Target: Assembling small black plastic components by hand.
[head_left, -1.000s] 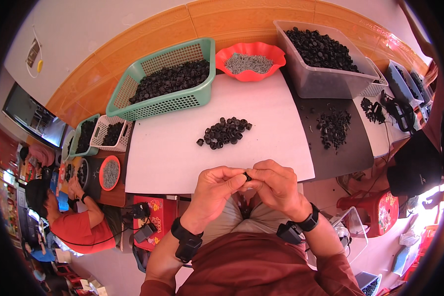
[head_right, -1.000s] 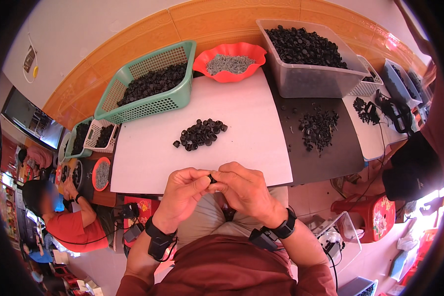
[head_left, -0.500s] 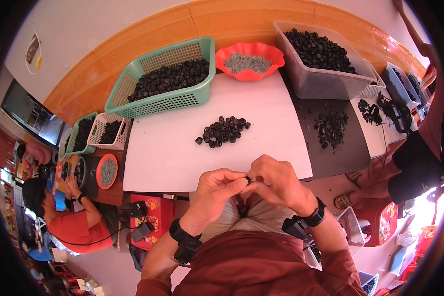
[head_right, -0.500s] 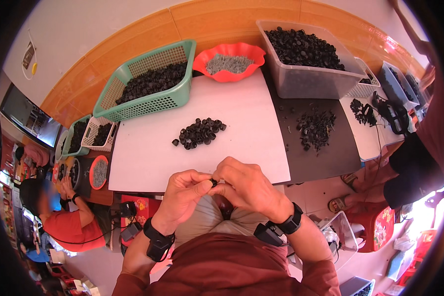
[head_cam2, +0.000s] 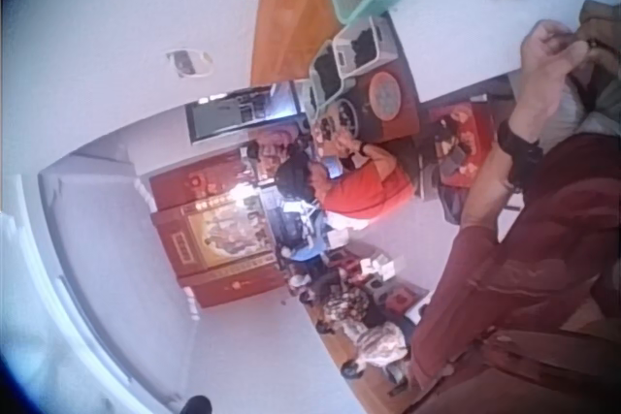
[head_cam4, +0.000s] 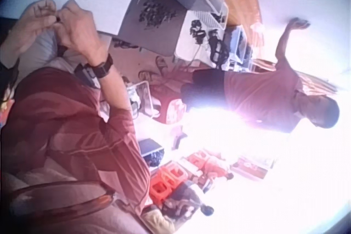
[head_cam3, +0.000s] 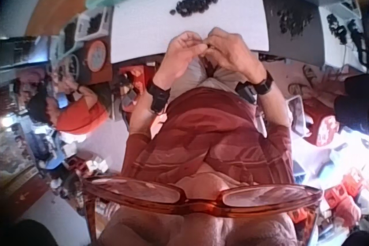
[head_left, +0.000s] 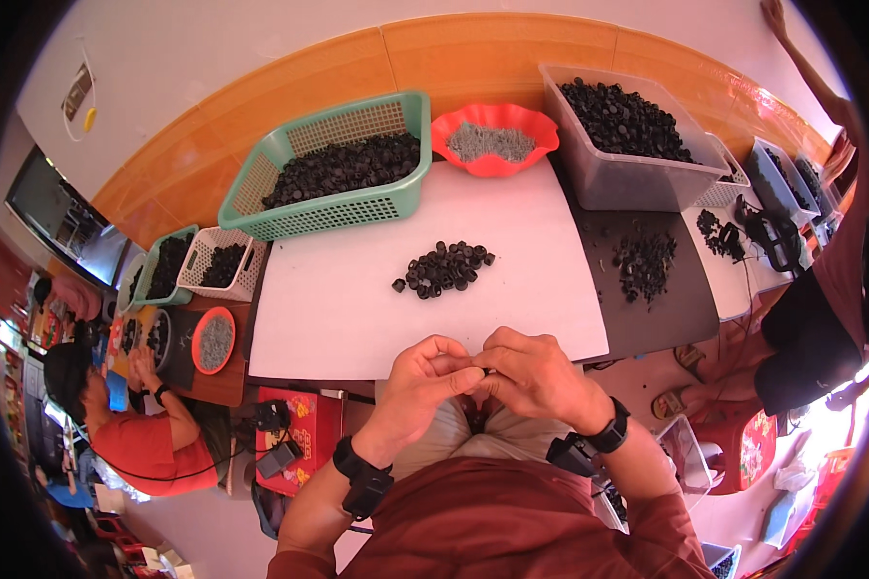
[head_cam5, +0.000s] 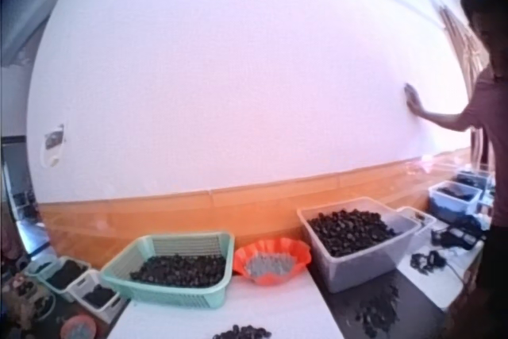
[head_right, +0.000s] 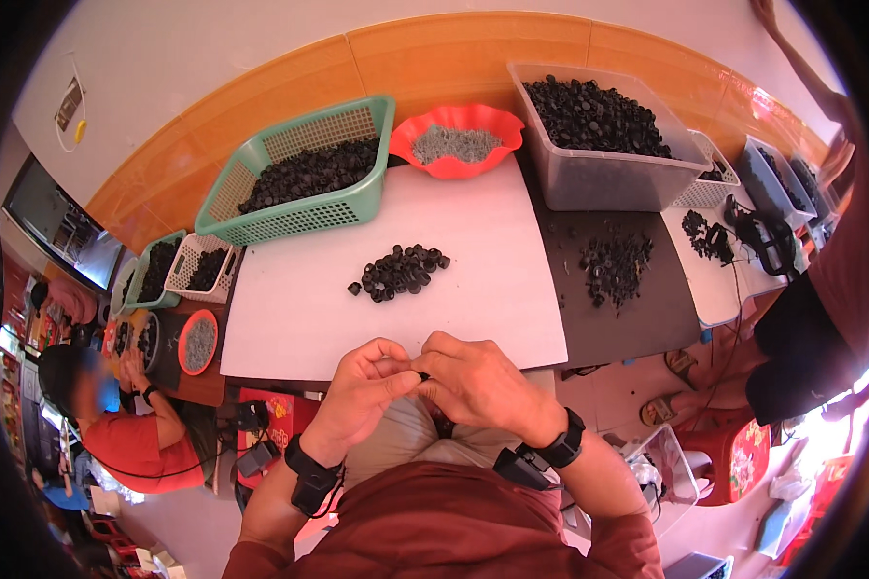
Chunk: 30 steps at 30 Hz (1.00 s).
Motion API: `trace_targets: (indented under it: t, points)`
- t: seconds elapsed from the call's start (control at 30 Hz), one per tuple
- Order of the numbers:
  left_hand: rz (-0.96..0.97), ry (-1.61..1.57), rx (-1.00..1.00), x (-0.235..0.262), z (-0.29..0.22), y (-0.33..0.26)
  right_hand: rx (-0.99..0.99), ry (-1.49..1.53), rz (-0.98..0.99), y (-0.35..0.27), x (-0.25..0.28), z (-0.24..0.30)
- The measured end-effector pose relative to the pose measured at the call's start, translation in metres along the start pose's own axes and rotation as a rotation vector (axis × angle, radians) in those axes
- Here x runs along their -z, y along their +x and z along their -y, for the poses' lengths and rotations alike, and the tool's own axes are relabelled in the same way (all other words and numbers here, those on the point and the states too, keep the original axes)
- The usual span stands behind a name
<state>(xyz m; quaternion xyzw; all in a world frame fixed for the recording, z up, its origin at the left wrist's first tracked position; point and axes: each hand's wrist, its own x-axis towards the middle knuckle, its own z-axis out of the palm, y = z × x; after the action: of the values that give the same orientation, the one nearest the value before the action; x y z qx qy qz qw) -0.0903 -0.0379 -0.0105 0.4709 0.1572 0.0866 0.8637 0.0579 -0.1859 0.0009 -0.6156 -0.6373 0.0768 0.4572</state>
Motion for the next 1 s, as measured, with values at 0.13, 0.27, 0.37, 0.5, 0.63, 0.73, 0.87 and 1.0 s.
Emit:
trace_targets:
  t: [0.13, 0.27, 0.37, 0.5, 0.63, 0.73, 0.87, 1.0]
  points:
    - [0.004, 0.05, -0.003, 0.003, -0.001, -0.001, 0.004, -0.04, -0.026, 0.001, -0.002, 0.004]
    - [0.001, 0.108, -0.037, 0.004, -0.005, -0.004, 0.023, -0.085, -0.042, 0.001, -0.003, 0.007]
    - [0.006, 0.198, -0.046, 0.006, -0.004, -0.005, 0.032, -0.099, -0.038, -0.001, -0.007, 0.005]
    - [0.029, 0.193, -0.036, 0.008, -0.001, -0.006, 0.012, -0.085, 0.003, -0.006, -0.009, 0.002]
    - [0.034, 0.18, -0.092, 0.007, -0.004, -0.003, -0.026, -0.118, 0.009, -0.001, -0.005, 0.01]
    - [0.012, 0.23, -0.141, 0.01, -0.005, 0.002, 0.001, -0.162, -0.037, 0.005, -0.004, 0.008]
    - [-0.102, 0.428, -0.251, 0.021, -0.006, 0.008, -0.14, 0.058, -0.081, 0.002, -0.007, -0.02]
    - [-0.202, 0.602, -0.3, 0.025, -0.02, 0.01, -0.428, 0.434, -0.113, 0.001, -0.002, -0.034]
